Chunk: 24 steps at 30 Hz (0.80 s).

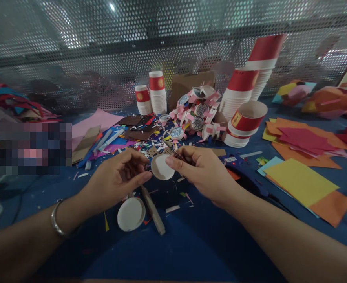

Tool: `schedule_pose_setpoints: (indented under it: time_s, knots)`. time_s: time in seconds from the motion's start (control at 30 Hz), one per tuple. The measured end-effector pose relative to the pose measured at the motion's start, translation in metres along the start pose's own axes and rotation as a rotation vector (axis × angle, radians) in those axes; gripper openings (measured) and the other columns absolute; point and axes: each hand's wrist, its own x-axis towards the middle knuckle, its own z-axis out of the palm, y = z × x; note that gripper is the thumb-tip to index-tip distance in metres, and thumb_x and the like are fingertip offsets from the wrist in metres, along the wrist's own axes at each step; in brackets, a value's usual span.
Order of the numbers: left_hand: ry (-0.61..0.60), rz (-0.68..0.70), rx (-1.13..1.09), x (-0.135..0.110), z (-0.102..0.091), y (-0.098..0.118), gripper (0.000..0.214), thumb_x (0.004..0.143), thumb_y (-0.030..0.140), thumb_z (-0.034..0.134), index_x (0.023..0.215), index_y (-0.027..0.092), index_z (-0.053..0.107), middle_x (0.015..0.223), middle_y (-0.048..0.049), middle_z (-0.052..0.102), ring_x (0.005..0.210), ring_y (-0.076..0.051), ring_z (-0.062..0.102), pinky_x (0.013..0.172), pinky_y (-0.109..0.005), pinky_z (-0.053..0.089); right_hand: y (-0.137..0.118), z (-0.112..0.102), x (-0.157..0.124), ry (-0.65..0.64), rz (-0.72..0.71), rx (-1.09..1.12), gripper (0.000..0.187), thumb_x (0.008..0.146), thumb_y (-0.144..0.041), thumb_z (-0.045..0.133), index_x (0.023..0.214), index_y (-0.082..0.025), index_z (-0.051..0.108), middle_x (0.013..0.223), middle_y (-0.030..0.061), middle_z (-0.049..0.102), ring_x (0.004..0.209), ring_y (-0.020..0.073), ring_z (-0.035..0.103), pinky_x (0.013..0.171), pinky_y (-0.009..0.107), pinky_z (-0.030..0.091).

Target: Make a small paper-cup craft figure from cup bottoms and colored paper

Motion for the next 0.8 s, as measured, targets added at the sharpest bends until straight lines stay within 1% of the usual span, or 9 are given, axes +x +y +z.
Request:
schedule_pose_setpoints:
  time_s: [0.07,0.17,0.23,0.3,0.4,0.47,0.57,0.63,0.8]
  knots:
    - [-0.044,-0.019,0.049,-0.002,-0.007,0.004,0.026,0.089,0.041,0.068,0.104,0.021,0.061,0.076,0.0016,0.065,0.059,-0.012,0.059,0.053,-0.025,0.047,0.000,-0.002,0.000,0.015,-0.011,-0.024,0.038,0.082,-0.054,0.075,0.078,-0.019,0.061,0.064,-0.0050,0.044,0.056,0.0097,0.035,0.049,0.026,0.024]
    - [-0.186,-0.050,0.134,-0.006,-0.015,0.007,0.022,0.088,0.041,0.068,0.096,0.021,0.064,0.076,0.0011,0.065,0.062,-0.013,0.060,0.053,-0.024,0.045,-0.001,-0.003,-0.001,0.030,-0.022,-0.069,0.038,0.082,-0.054,0.075,0.075,-0.019,0.061,0.062,-0.0050,0.045,0.054,0.0098,0.034,0.048,0.026,0.024]
    - [-0.259,-0.040,0.204,-0.009,-0.018,0.009,0.018,0.087,0.038,0.068,0.094,0.021,0.065,0.077,0.0013,0.065,0.063,-0.013,0.059,0.054,-0.025,0.045,-0.002,-0.004,-0.001,0.026,-0.027,-0.089,0.037,0.083,-0.054,0.074,0.076,-0.019,0.062,0.062,-0.0048,0.046,0.054,0.0099,0.034,0.049,0.026,0.024]
    - [-0.282,-0.013,0.282,-0.011,-0.020,0.011,0.010,0.085,0.028,0.065,0.093,0.022,0.066,0.079,0.0015,0.066,0.064,-0.014,0.060,0.057,-0.026,0.045,-0.002,-0.006,-0.002,0.023,-0.036,-0.104,0.036,0.083,-0.053,0.074,0.076,-0.019,0.063,0.063,-0.0043,0.047,0.055,0.0100,0.036,0.049,0.026,0.025]
    - [-0.296,0.031,0.422,-0.013,-0.022,0.012,0.014,0.078,0.017,0.061,0.090,0.023,0.066,0.084,0.0007,0.065,0.069,-0.016,0.060,0.061,-0.028,0.044,-0.002,-0.007,-0.003,0.031,-0.043,-0.133,0.035,0.084,-0.052,0.074,0.076,-0.019,0.063,0.062,-0.0038,0.048,0.055,0.0100,0.038,0.049,0.026,0.026]
    - [-0.342,0.045,0.494,-0.015,-0.023,0.012,0.014,0.076,0.016,0.060,0.087,0.024,0.065,0.087,-0.0001,0.064,0.071,-0.018,0.060,0.060,-0.029,0.042,-0.003,-0.006,-0.003,0.034,-0.032,-0.144,0.035,0.084,-0.051,0.074,0.075,-0.019,0.062,0.061,-0.0041,0.048,0.053,0.0096,0.037,0.047,0.026,0.025]
    - [-0.396,0.037,0.533,-0.018,-0.025,0.011,0.010,0.077,0.017,0.058,0.083,0.024,0.062,0.085,-0.0007,0.063,0.068,-0.018,0.058,0.057,-0.030,0.038,-0.004,-0.005,-0.002,0.038,-0.015,-0.144,0.036,0.082,-0.051,0.076,0.071,-0.020,0.060,0.059,-0.0052,0.047,0.050,0.0092,0.036,0.046,0.027,0.025]
    - [-0.407,0.034,0.535,-0.018,-0.025,0.011,0.010,0.078,0.016,0.057,0.082,0.023,0.063,0.083,-0.0008,0.062,0.067,-0.018,0.057,0.057,-0.030,0.038,-0.004,-0.004,-0.002,0.041,-0.020,-0.146,0.036,0.081,-0.051,0.076,0.069,-0.021,0.059,0.058,-0.0052,0.047,0.050,0.0095,0.037,0.046,0.027,0.025]
    - [-0.414,0.002,0.520,-0.016,-0.027,0.013,0.008,0.079,0.016,0.057,0.078,0.023,0.062,0.078,0.0000,0.063,0.066,-0.018,0.057,0.055,-0.029,0.038,-0.002,-0.006,-0.002,0.038,-0.016,-0.185,0.036,0.084,-0.053,0.072,0.073,-0.021,0.061,0.060,-0.0038,0.050,0.052,0.0106,0.038,0.047,0.028,0.024]
